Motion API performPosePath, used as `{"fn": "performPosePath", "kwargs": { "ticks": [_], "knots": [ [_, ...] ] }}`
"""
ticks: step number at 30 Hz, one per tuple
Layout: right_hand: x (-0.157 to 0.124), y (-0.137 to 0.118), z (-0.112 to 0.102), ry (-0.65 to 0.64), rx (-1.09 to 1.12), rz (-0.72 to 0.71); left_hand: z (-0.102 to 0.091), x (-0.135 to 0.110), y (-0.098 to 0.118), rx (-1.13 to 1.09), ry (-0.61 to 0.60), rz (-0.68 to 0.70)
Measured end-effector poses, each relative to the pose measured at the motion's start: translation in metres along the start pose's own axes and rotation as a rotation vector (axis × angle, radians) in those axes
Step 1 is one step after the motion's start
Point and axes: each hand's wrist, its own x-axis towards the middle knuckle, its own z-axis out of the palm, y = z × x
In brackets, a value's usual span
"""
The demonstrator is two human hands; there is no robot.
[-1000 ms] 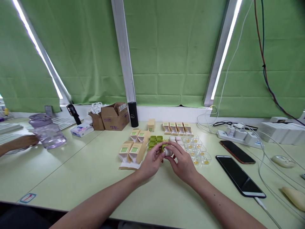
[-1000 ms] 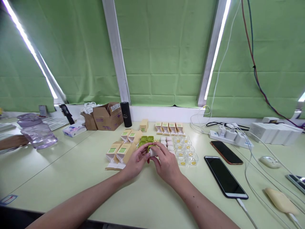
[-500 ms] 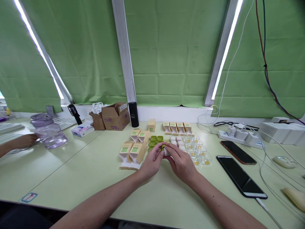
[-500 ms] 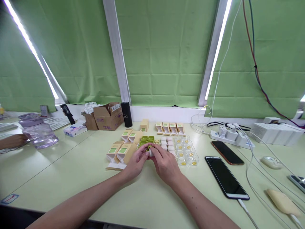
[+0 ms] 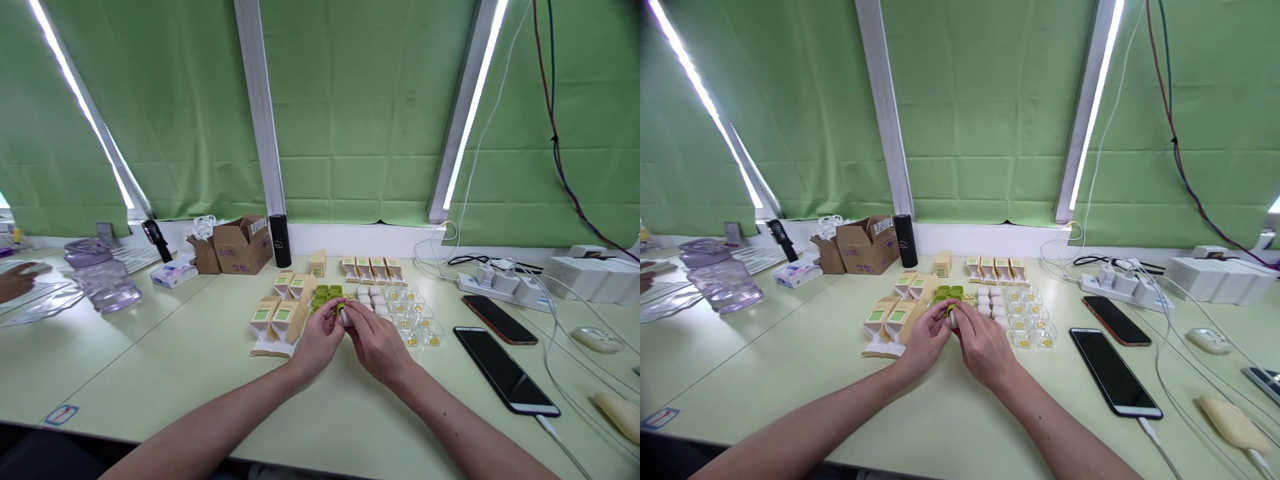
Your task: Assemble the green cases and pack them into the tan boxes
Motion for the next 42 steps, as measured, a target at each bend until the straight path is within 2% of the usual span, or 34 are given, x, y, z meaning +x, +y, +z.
{"fn": "performPosePath", "kwargs": {
  "ticks": [17, 27, 32, 42],
  "knots": [
    [0.0007, -0.0031, -0.0011, 0.02, -0.022, -0.005, 0.0006, -0.0004, 0.0018, -0.02, 0.009, -0.011],
    [-0.0072, 0.0031, 0.0021, -0.056, 0.082, 0.081, -0.0051, -0.0008, 0.0004, -0.088, -0.138, -0.025],
    [-0.0081, 0.0022, 0.0035, -0.044, 0.116, 0.097, -0.0034, -0.0001, -0.0009, -0.093, -0.133, -0.056],
    [-0.0076, 0.0024, 0.0053, -0.015, 0.089, 0.099, -0.0037, 0.0001, 0.003, -0.053, -0.136, -0.016]
  ]
}}
